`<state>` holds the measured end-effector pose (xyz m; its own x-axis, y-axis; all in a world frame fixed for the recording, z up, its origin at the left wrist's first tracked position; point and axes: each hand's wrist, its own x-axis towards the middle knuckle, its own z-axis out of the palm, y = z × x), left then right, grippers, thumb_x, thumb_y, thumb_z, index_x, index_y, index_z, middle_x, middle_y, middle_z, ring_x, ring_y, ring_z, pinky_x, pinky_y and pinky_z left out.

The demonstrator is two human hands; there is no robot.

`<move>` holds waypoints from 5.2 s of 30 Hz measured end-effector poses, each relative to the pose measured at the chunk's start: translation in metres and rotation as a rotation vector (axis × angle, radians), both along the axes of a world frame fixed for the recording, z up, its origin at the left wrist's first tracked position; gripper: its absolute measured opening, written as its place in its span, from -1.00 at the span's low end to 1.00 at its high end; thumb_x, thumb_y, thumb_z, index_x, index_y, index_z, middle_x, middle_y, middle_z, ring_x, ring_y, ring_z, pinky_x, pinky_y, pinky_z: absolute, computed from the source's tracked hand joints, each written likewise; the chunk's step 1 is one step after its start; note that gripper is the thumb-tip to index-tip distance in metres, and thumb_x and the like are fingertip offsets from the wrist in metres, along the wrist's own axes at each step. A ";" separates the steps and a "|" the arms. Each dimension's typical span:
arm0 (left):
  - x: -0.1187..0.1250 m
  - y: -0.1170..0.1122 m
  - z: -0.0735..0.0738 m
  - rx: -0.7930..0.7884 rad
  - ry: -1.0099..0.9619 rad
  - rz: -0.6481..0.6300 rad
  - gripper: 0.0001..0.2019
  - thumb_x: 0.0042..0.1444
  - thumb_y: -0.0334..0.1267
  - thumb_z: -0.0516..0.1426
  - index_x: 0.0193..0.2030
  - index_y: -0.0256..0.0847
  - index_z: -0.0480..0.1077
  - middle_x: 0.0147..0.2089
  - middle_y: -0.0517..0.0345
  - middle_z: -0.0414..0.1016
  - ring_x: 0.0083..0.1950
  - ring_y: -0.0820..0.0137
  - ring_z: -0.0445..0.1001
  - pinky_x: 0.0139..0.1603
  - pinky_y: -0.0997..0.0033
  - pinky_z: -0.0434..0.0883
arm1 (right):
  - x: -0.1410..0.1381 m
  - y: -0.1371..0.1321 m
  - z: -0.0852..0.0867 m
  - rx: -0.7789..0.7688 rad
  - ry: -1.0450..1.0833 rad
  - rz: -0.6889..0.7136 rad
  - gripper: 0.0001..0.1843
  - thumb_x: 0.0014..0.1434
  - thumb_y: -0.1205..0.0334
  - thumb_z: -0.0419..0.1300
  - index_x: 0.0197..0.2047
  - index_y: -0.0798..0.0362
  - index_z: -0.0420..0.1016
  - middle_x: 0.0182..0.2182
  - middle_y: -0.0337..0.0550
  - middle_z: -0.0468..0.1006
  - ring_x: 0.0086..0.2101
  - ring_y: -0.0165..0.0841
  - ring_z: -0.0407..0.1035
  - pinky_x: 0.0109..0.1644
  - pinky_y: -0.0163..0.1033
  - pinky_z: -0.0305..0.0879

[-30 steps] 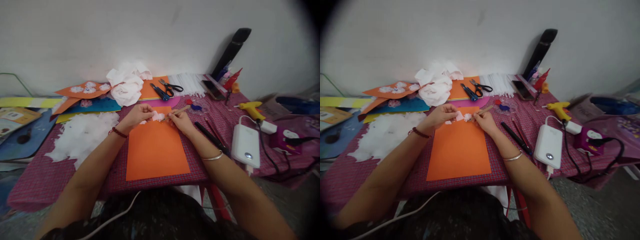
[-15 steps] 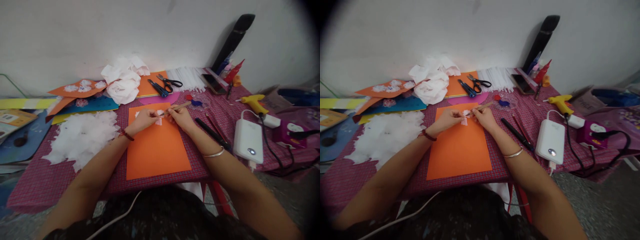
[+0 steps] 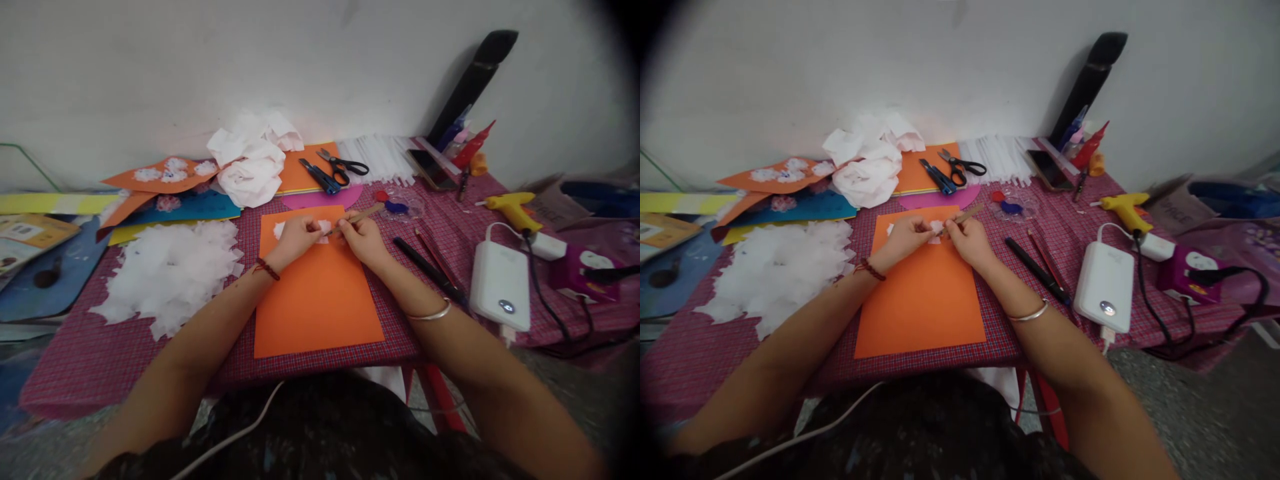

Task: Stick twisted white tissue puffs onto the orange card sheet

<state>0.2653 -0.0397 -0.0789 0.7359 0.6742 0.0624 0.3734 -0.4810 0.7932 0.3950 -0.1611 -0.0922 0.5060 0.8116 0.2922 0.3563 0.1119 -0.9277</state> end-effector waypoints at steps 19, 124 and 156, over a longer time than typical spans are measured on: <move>-0.006 0.006 -0.016 0.022 -0.167 0.066 -0.89 0.02 -0.44 0.08 -0.32 -0.24 0.40 -0.28 0.10 0.54 -0.24 0.38 0.47 -0.19 0.38 0.38 | -0.007 -0.014 0.017 -0.004 -0.274 0.021 -0.72 0.30 0.03 0.06 -0.27 0.01 0.46 -0.37 -0.12 0.55 -0.41 -0.34 0.43 -0.28 -0.24 0.33; 0.001 -0.011 -0.013 0.219 -0.034 -0.069 -0.52 0.09 -0.59 -0.04 0.13 -0.19 0.34 0.00 -0.03 0.58 0.10 0.20 0.49 0.21 0.12 0.31 | 0.015 0.012 0.000 -0.045 -0.086 0.006 -0.54 0.24 -0.22 0.09 -0.40 0.02 0.40 -0.53 -0.20 0.45 -0.50 -0.37 0.35 -0.35 -0.23 0.31; -0.003 -0.005 -0.011 -0.089 -0.389 0.103 -0.75 0.09 -0.57 -0.04 -0.16 -0.22 0.31 -0.17 0.03 0.54 -0.12 0.38 0.54 -0.02 0.29 0.47 | 0.010 0.006 0.002 0.013 0.152 -0.006 -0.55 0.16 -0.23 0.16 -0.41 0.01 0.35 -0.61 -0.29 0.39 -0.59 -0.44 0.30 -0.46 -0.29 0.28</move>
